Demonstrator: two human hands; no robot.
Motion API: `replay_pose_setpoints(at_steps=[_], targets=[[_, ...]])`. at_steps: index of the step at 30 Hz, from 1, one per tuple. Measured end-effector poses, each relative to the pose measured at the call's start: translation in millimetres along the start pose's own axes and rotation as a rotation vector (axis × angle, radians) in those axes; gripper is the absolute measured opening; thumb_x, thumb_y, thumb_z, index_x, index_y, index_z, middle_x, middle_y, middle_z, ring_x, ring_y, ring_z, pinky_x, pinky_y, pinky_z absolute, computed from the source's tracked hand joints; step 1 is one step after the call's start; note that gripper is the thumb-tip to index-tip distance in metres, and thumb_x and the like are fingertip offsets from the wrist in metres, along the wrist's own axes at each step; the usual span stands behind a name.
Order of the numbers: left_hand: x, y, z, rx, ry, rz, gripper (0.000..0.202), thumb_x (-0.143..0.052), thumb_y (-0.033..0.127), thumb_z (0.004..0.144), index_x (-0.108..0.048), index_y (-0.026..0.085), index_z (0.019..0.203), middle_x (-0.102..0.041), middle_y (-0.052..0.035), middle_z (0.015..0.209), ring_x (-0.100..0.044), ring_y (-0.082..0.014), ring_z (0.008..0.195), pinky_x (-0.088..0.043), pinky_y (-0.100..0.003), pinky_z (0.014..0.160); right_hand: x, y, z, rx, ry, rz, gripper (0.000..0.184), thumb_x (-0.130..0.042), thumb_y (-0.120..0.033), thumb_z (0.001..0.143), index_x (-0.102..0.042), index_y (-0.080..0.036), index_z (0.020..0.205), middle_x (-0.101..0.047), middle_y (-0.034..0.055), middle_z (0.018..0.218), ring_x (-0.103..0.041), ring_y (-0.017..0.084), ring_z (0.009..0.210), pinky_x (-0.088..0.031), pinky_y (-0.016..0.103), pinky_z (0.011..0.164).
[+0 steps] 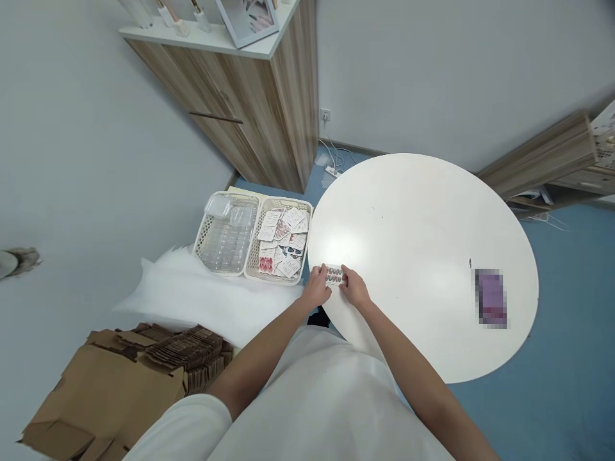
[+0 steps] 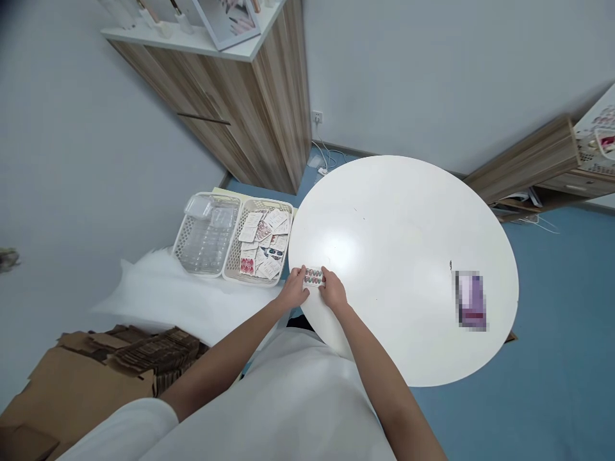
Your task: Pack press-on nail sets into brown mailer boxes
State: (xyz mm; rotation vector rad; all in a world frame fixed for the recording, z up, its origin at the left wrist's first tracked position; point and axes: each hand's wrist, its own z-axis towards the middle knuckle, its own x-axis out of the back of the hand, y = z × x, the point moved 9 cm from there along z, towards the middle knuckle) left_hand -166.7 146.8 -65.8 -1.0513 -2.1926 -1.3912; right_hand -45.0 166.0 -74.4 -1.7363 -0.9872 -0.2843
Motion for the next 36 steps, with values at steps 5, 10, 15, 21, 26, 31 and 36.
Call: replay_pose_setpoints(at_steps=[5,10,15,21,26,31,36], targets=[[2.8,-6,-5,0.029,0.031,-0.149,0.071,-0.049,0.015,0.065,-0.023,0.014,0.131,-0.037,-0.0121,0.118,-0.04,-0.0221,0.11,-0.035,-0.031,0.091,4,4,-12,-0.073,0.064,0.144,0.062,-0.05,-0.015,0.065,-0.035,-0.02,0.125,-0.052,0.006,0.098,-0.051,0.015,0.08,-0.045,0.032,0.074],[-1.0,-21,-13,0.092,0.076,-0.446,0.063,-0.05,0.012,0.066,-0.032,0.017,0.127,-0.04,-0.0116,0.121,-0.046,-0.0196,0.105,-0.042,-0.031,0.084,-1,13,-30,-0.182,0.077,0.595,0.062,-0.05,-0.017,0.065,-0.034,-0.024,0.124,-0.048,0.0073,0.116,-0.052,0.017,0.097,-0.045,0.034,0.081],[-5.4,-23,-18,0.089,0.101,-0.538,0.065,-0.05,0.008,0.065,-0.032,0.017,0.126,-0.041,-0.0113,0.125,-0.043,-0.0204,0.111,-0.039,-0.036,0.091,-9,7,-39,-0.19,0.042,0.754,0.065,-0.048,-0.014,0.063,-0.033,-0.026,0.125,-0.041,0.0073,0.127,-0.045,0.018,0.111,-0.04,0.038,0.089],[-6.4,-22,-19,0.07,0.099,-0.531,0.068,-0.049,0.007,0.065,-0.028,0.016,0.129,-0.04,-0.0109,0.128,-0.041,-0.0202,0.115,-0.033,-0.037,0.097,-13,-1,-40,-0.171,0.009,0.668,0.068,-0.048,-0.013,0.063,-0.03,-0.029,0.127,-0.039,0.0046,0.13,-0.041,0.019,0.116,-0.036,0.039,0.094],[-2.3,-22,-17,0.08,0.114,-0.518,0.068,-0.049,0.008,0.065,-0.028,0.018,0.129,-0.037,-0.0093,0.131,-0.036,-0.0219,0.119,-0.03,-0.038,0.099,-16,-15,-35,-0.142,-0.028,0.617,0.07,-0.049,-0.016,0.064,-0.027,-0.031,0.129,-0.037,0.0014,0.131,-0.035,0.019,0.119,-0.036,0.038,0.094],[7.8,-25,-8,0.082,0.152,-0.538,0.069,-0.05,0.009,0.066,-0.026,0.019,0.13,-0.036,-0.009,0.132,-0.034,-0.0219,0.12,-0.03,-0.038,0.099,-14,-25,-19,-0.141,-0.024,0.66,0.072,-0.049,-0.017,0.065,-0.023,-0.031,0.13,-0.03,0.001,0.135,-0.033,0.019,0.121,-0.035,0.038,0.095],[16.7,-27,6,0.09,0.152,-0.537,0.068,-0.051,0.011,0.067,-0.027,0.02,0.13,-0.035,-0.0081,0.133,-0.033,-0.0217,0.121,-0.03,-0.036,0.098,-11,-27,-3,-0.153,-0.011,0.69,0.072,-0.049,-0.018,0.065,-0.022,-0.03,0.131,-0.03,0.0019,0.136,-0.032,0.019,0.121,-0.035,0.038,0.095]])
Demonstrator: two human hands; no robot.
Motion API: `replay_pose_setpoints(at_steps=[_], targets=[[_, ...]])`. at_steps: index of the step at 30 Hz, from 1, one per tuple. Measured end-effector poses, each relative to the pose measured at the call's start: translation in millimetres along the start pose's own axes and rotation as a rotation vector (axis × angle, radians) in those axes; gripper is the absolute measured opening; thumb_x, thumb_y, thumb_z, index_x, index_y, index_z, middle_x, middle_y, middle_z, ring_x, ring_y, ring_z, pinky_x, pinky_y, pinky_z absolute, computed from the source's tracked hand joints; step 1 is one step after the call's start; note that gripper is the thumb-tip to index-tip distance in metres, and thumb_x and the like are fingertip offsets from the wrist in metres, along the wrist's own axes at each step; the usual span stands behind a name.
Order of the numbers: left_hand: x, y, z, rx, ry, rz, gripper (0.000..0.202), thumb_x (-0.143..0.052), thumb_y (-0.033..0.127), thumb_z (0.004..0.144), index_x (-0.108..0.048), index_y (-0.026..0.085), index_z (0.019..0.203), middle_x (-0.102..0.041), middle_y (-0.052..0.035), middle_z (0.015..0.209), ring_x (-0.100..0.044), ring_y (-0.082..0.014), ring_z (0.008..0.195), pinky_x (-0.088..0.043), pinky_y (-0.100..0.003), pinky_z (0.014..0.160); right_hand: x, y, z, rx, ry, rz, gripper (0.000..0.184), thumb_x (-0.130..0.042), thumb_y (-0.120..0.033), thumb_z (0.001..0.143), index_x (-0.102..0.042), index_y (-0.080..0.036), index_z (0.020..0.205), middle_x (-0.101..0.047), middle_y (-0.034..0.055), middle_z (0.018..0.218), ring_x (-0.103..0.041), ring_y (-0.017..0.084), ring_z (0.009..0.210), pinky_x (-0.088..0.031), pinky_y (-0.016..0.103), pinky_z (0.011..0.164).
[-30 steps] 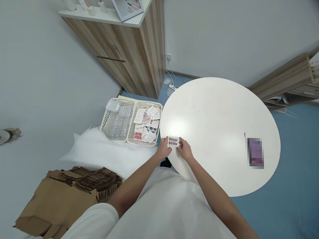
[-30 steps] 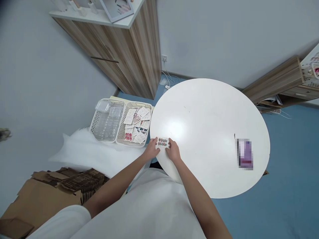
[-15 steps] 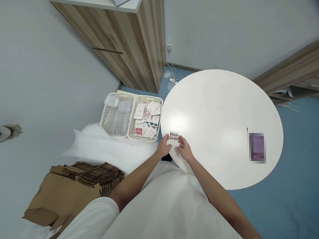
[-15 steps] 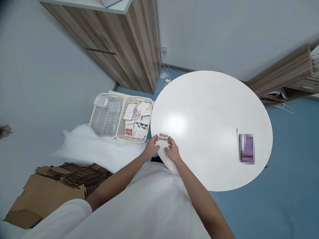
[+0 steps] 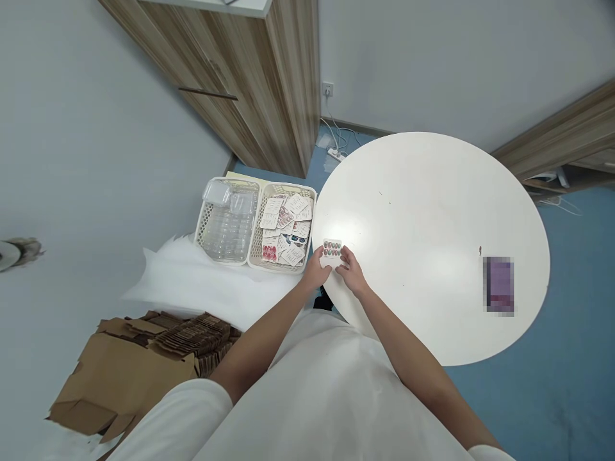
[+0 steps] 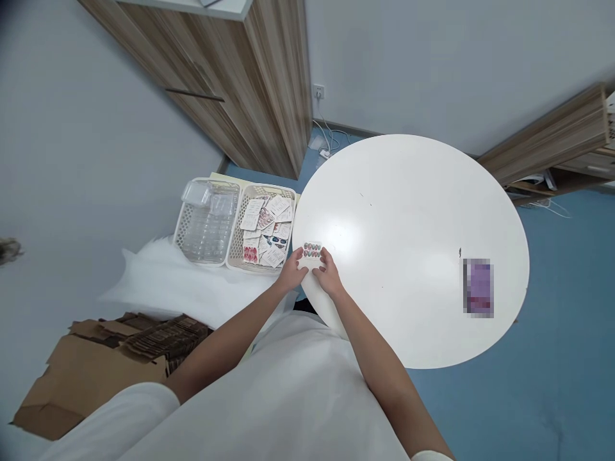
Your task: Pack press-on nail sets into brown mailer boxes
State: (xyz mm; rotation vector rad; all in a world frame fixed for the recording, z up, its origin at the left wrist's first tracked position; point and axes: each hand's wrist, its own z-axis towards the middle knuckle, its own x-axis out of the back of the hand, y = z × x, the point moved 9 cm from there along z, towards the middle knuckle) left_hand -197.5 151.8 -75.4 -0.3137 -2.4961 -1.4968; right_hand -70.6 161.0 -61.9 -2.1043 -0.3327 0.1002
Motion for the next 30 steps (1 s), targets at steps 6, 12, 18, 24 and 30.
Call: replay_pose_setpoints(at_steps=[6,12,18,24,30], targets=[[4.8,6,9,0.014,0.002,0.023,0.068,-0.052,0.012,0.066,-0.029,0.019,0.129,-0.037,-0.0083,0.132,-0.033,-0.0227,0.121,-0.028,-0.036,0.099,2,-4,6,0.006,0.02,0.028,0.072,-0.05,-0.017,0.064,-0.024,-0.03,0.13,-0.032,0.0018,0.135,-0.035,0.02,0.12,-0.036,0.04,0.094],[4.0,12,6,-0.014,-0.004,0.066,0.069,-0.052,0.012,0.067,-0.026,0.019,0.13,-0.035,-0.0097,0.133,-0.033,-0.0239,0.121,-0.029,-0.037,0.098,2,-4,5,0.001,0.015,0.03,0.071,-0.05,-0.018,0.065,-0.024,-0.029,0.13,-0.03,0.0022,0.136,-0.034,0.02,0.12,-0.035,0.039,0.095],[7.1,9,3,0.041,0.019,0.062,0.07,-0.053,0.014,0.067,-0.026,0.019,0.13,-0.036,-0.0106,0.131,-0.035,-0.0255,0.119,-0.03,-0.037,0.096,8,-1,3,0.013,0.018,0.026,0.069,-0.051,-0.021,0.066,-0.025,-0.032,0.129,-0.03,0.0008,0.136,-0.037,0.02,0.118,-0.036,0.041,0.094],[4.8,2,-7,0.027,0.07,0.04,0.069,-0.053,0.015,0.067,-0.026,0.021,0.13,-0.034,-0.0102,0.132,-0.032,-0.0244,0.121,-0.029,-0.037,0.098,20,2,-14,-0.002,-0.016,-0.008,0.067,-0.052,-0.023,0.067,-0.027,-0.033,0.128,-0.03,0.0009,0.136,-0.037,0.02,0.117,-0.037,0.04,0.093],[-1.2,-3,-46,-0.006,0.119,-0.015,0.06,-0.05,0.016,0.071,-0.03,0.019,0.128,-0.037,-0.0099,0.131,-0.036,-0.0223,0.119,-0.033,-0.036,0.095,42,6,-44,0.002,-0.062,-0.018,0.06,-0.051,-0.028,0.069,-0.031,-0.03,0.125,-0.031,0.0054,0.135,-0.048,0.019,0.108,-0.041,0.038,0.088]])
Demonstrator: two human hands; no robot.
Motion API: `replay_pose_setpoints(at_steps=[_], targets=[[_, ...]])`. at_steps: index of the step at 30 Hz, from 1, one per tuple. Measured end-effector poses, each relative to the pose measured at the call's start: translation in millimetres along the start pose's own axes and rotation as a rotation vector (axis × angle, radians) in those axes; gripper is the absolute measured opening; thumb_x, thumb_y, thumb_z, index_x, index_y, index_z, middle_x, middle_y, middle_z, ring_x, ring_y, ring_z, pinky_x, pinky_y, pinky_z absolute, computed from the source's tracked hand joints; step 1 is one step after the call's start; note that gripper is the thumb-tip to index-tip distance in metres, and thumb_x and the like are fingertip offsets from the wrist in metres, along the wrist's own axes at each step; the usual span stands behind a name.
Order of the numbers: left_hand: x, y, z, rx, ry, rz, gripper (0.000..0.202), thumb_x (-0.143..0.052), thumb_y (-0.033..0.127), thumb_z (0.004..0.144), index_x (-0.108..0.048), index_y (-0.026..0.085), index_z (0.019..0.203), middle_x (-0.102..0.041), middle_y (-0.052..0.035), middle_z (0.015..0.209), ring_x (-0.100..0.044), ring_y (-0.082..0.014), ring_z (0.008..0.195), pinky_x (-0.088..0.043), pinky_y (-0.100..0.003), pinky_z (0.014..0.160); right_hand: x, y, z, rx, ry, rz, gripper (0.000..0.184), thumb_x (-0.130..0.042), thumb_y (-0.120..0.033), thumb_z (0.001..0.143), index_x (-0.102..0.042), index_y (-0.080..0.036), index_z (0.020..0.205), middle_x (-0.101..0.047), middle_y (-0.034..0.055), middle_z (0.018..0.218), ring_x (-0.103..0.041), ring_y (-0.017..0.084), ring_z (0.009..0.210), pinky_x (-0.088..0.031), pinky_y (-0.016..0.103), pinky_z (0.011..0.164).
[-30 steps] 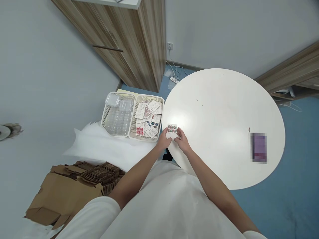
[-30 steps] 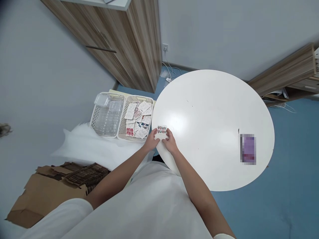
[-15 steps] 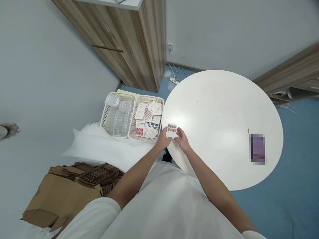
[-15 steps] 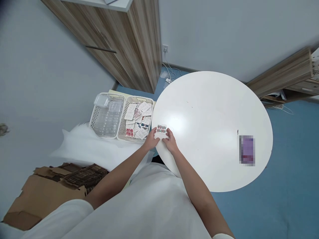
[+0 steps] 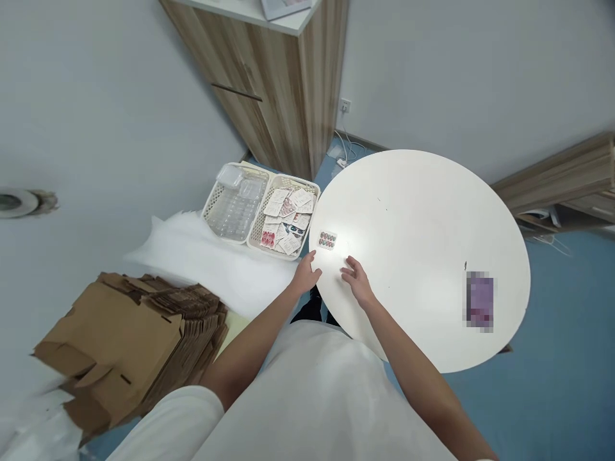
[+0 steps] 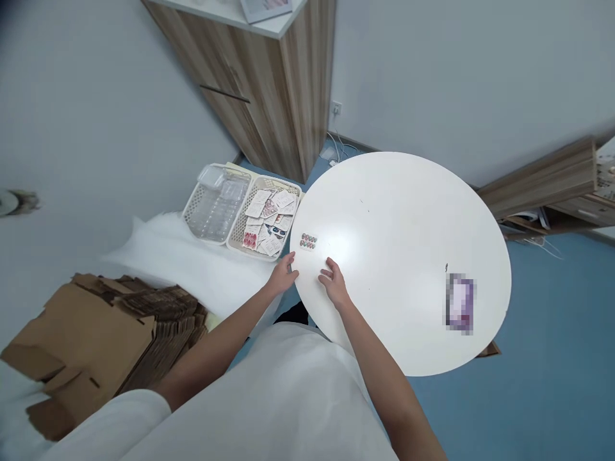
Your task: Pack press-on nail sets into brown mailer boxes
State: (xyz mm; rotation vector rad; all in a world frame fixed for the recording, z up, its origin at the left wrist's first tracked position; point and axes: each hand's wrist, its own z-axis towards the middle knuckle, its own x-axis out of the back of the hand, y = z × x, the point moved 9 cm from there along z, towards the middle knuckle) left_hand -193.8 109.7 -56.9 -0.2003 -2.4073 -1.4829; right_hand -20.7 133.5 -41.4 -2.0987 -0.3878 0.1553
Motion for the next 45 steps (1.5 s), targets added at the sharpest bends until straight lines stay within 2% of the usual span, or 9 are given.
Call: replay_pose_setpoints(at_steps=[7,13,18,21,24,28,33,39,45], targets=[[10.7,-6,-78,0.03,0.09,-0.063,0.046,-0.048,0.03,0.077,-0.04,0.022,0.122,-0.045,-0.0077,0.125,-0.052,-0.0199,0.103,-0.045,-0.03,0.081,21,21,-34,0.059,-0.01,-0.087,0.042,-0.049,-0.031,0.072,-0.044,-0.024,0.113,-0.052,0.0075,0.112,-0.059,0.015,0.082,-0.043,0.038,0.082],[36.0,-22,-128,0.081,0.14,-0.045,0.041,-0.048,0.032,0.077,-0.046,0.02,0.116,-0.055,-0.0084,0.113,-0.057,-0.0178,0.092,-0.046,-0.029,0.076,11,28,-56,0.118,-0.039,-0.116,0.034,-0.048,-0.036,0.073,-0.051,-0.019,0.103,-0.058,0.0066,0.094,-0.056,0.014,0.073,-0.046,0.035,0.075],[70.3,-28,-154,0.027,0.224,0.013,0.039,-0.047,0.03,0.076,-0.048,0.019,0.114,-0.057,-0.0079,0.109,-0.058,-0.0158,0.086,-0.046,-0.027,0.071,-23,16,-66,0.174,-0.079,-0.142,0.035,-0.052,-0.043,0.071,-0.056,-0.018,0.094,-0.059,0.0028,0.074,-0.054,0.014,0.067,-0.046,0.031,0.067],[93.3,-28,-167,-0.023,0.223,0.043,0.038,-0.046,0.029,0.076,-0.05,0.019,0.112,-0.058,-0.0075,0.106,-0.058,-0.0158,0.084,-0.046,-0.026,0.068,-60,4,-67,0.211,-0.135,-0.169,0.036,-0.054,-0.048,0.069,-0.058,-0.018,0.088,-0.051,-0.002,0.055,-0.05,0.013,0.055,-0.043,0.029,0.058],[119.8,-32,-173,-0.057,0.224,0.059,0.037,-0.047,0.028,0.075,-0.052,0.019,0.11,-0.059,-0.0075,0.104,-0.059,-0.0165,0.083,-0.046,-0.026,0.067,-106,-8,-64,0.236,-0.207,-0.176,0.038,-0.052,-0.052,0.068,-0.059,-0.018,0.083,-0.045,-0.0042,0.047,-0.045,0.012,0.048,-0.04,0.027,0.051],[153.8,-32,-163,-0.103,0.219,0.077,0.038,-0.048,0.029,0.074,-0.051,0.019,0.11,-0.06,-0.008,0.103,-0.059,-0.0171,0.081,-0.045,-0.027,0.067,-154,-28,-53,0.283,-0.203,-0.229,0.038,-0.054,-0.051,0.066,-0.058,-0.017,0.085,-0.053,-0.0011,0.055,-0.05,0.014,0.053,-0.041,0.028,0.053],[186.0,-21,-132,-0.135,0.189,0.091,0.043,-0.054,0.035,0.071,-0.051,0.019,0.111,-0.06,-0.0087,0.102,-0.059,-0.0196,0.083,-0.045,-0.029,0.068,-197,-53,-38,0.322,-0.289,-0.346,0.034,-0.052,-0.043,0.069,-0.058,-0.018,0.092,-0.058,0.001,0.064,-0.053,0.014,0.058,-0.042,0.028,0.058],[214.8,-20,-91,-0.101,0.23,-0.013,0.042,-0.058,0.036,0.068,-0.053,0.02,0.107,-0.058,-0.009,0.106,-0.058,-0.0212,0.089,-0.044,-0.031,0.074,-214,-78,4,0.341,-0.316,-0.432,0.03,-0.051,-0.038,0.07,-0.057,-0.018,0.092,-0.058,0.0008,0.067,-0.053,0.014,0.061,-0.043,0.029,0.061],[240.7,-34,-36,0.01,0.367,-0.228,0.045,-0.061,0.029,0.067,-0.05,0.018,0.109,-0.055,-0.012,0.112,-0.054,-0.0224,0.099,-0.042,-0.033,0.083,-229,-106,68,0.392,-0.244,-0.48,0.032,-0.047,-0.032,0.071,-0.054,-0.019,0.099,-0.06,0.0071,0.096,-0.056,0.018,0.08,-0.045,0.033,0.071]])
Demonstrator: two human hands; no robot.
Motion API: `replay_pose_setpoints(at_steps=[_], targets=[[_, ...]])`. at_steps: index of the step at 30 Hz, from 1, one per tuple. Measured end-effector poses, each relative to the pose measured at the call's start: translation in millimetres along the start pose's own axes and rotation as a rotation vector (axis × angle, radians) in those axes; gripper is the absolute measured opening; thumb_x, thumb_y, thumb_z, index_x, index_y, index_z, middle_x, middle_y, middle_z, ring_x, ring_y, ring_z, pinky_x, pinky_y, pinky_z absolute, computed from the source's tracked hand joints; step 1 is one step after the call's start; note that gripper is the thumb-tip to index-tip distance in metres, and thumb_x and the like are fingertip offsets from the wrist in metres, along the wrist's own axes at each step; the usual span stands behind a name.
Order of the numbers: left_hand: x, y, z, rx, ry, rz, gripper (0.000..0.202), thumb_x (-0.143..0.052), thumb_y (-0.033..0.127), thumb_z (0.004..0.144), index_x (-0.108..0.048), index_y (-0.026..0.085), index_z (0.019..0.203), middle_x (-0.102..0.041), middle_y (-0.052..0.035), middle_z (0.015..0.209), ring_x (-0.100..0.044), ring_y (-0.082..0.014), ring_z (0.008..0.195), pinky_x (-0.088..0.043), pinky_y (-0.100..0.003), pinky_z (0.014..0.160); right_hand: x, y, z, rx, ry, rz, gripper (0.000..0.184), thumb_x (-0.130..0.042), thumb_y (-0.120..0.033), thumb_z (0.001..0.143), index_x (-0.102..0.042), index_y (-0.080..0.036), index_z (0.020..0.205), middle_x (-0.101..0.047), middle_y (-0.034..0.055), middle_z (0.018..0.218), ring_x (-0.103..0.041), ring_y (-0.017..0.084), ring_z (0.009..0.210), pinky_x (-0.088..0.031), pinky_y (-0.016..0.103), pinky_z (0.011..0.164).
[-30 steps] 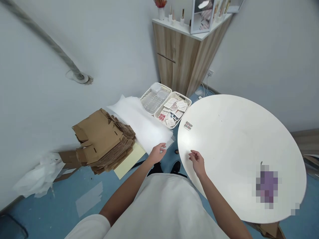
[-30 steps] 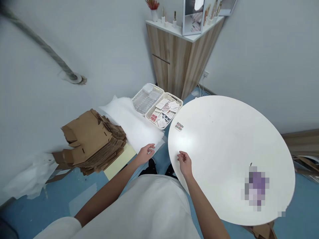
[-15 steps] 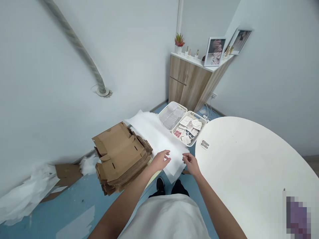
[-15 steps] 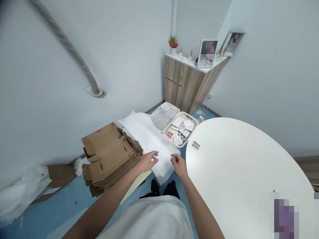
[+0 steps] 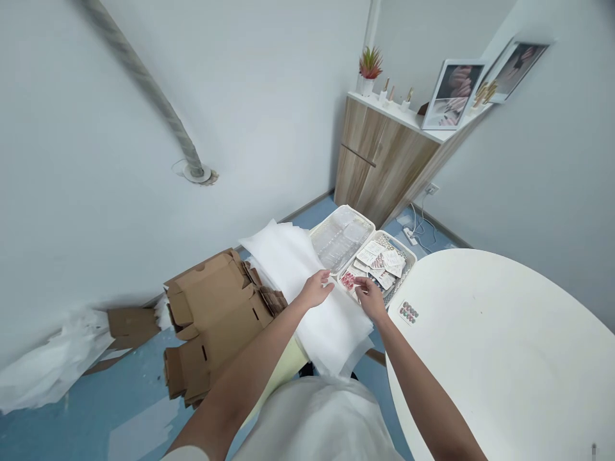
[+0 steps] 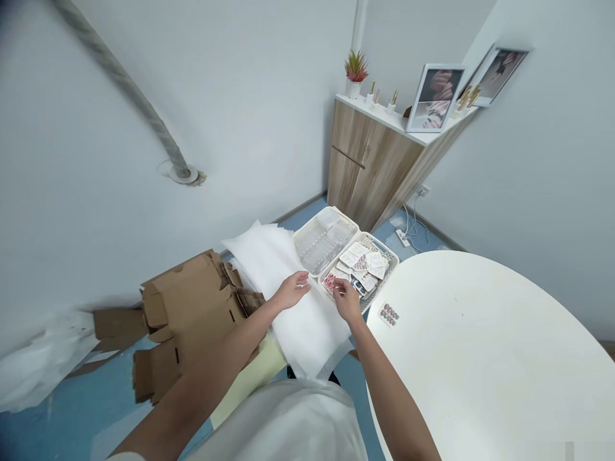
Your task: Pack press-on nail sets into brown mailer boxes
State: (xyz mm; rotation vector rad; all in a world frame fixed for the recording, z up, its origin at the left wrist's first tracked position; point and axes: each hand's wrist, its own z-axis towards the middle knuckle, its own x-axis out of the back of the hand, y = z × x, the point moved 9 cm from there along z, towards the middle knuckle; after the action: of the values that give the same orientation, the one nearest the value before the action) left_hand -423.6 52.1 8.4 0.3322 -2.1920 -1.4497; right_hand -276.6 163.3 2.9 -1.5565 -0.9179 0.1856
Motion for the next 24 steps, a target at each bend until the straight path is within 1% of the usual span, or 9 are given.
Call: replay_pose_setpoints(at_steps=[3,6,8,10,13,16,20,22,24], targets=[[-9.3,-2,35,0.052,0.002,-0.11,0.054,-0.063,0.029,0.066,-0.045,0.016,0.114,-0.048,-0.0148,0.121,-0.048,-0.0243,0.109,-0.037,-0.036,0.09,9,-4,36,0.03,0.036,-0.119,0.04,-0.044,-0.027,0.069,-0.049,-0.02,0.109,-0.056,0.0078,0.108,-0.053,0.021,0.095,-0.043,0.037,0.079],[-23.1,-1,70,0.112,-0.017,-0.24,0.06,-0.062,0.028,0.067,-0.04,0.016,0.121,-0.038,-0.0157,0.13,-0.038,-0.0253,0.118,-0.03,-0.037,0.096,20,-11,71,0.091,0.066,-0.296,0.051,-0.044,-0.022,0.066,-0.042,-0.019,0.117,-0.048,0.0085,0.119,-0.042,0.024,0.111,-0.034,0.042,0.092],[-31.0,0,92,0.161,-0.017,-0.312,0.061,-0.058,0.025,0.068,-0.035,0.016,0.125,-0.032,-0.014,0.134,-0.032,-0.0243,0.122,-0.027,-0.035,0.098,24,-17,93,0.141,0.056,-0.389,0.057,-0.045,-0.021,0.064,-0.038,-0.018,0.121,-0.041,0.0091,0.128,-0.034,0.025,0.119,-0.027,0.042,0.098],[-37.8,0,111,0.204,-0.018,-0.377,0.062,-0.053,0.024,0.071,-0.03,0.019,0.128,-0.027,-0.0109,0.137,-0.028,-0.0231,0.124,-0.027,-0.035,0.099,23,-21,113,0.171,-0.001,-0.462,0.064,-0.048,-0.023,0.062,-0.034,-0.018,0.124,-0.034,0.0093,0.133,-0.028,0.026,0.122,-0.023,0.043,0.099],[-44.7,1,133,0.235,-0.013,-0.428,0.06,-0.048,0.026,0.072,-0.029,0.025,0.129,-0.024,-0.0049,0.139,-0.024,-0.0219,0.126,-0.027,-0.034,0.098,20,-20,138,0.142,-0.065,-0.57,0.071,-0.05,-0.026,0.062,-0.026,-0.022,0.129,-0.025,0.0082,0.138,-0.02,0.03,0.125,-0.017,0.051,0.098],[-47.2,0,148,0.247,0.01,-0.422,0.061,-0.048,0.026,0.071,-0.028,0.027,0.129,-0.026,-0.0016,0.139,-0.025,-0.0215,0.125,-0.031,-0.032,0.095,11,-18,156,0.136,-0.14,-0.664,0.077,-0.05,-0.029,0.062,-0.017,-0.023,0.132,-0.021,0.0083,0.14,-0.013,0.032,0.127,-0.011,0.054,0.096],[-49.5,-1,157,0.269,0.019,-0.405,0.061,-0.047,0.028,0.071,-0.028,0.027,0.129,-0.027,-0.0012,0.138,-0.033,-0.0218,0.121,-0.041,-0.028,0.083,1,-14,170,0.13,-0.206,-0.757,0.084,-0.05,-0.032,0.063,-0.007,-0.019,0.134,-0.018,0.0104,0.14,-0.007,0.033,0.127,-0.005,0.054,0.095],[-49.7,-2,158,0.268,0.016,-0.406,0.06,-0.047,0.028,0.071,-0.03,0.028,0.128,-0.028,-0.0009,0.138,-0.035,-0.0217,0.119,-0.043,-0.026,0.078,0,-13,173,0.127,-0.218,-0.781,0.085,-0.049,-0.033,0.064,-0.006,-0.018,0.135,-0.019,0.0108,0.139,-0.006,0.034,0.127,-0.002,0.055,0.095],[-47.1,-4,158,0.268,0.034,-0.408,0.058,-0.047,0.028,0.07,-0.033,0.028,0.126,-0.031,-0.0009,0.136,-0.037,-0.0214,0.118,-0.043,-0.026,0.076,1,-13,173,0.123,-0.216,-0.791,0.084,-0.049,-0.034,0.064,-0.006,-0.018,0.134,-0.024,0.0112,0.136,-0.008,0.033,0.126,-0.001,0.055,0.094]])
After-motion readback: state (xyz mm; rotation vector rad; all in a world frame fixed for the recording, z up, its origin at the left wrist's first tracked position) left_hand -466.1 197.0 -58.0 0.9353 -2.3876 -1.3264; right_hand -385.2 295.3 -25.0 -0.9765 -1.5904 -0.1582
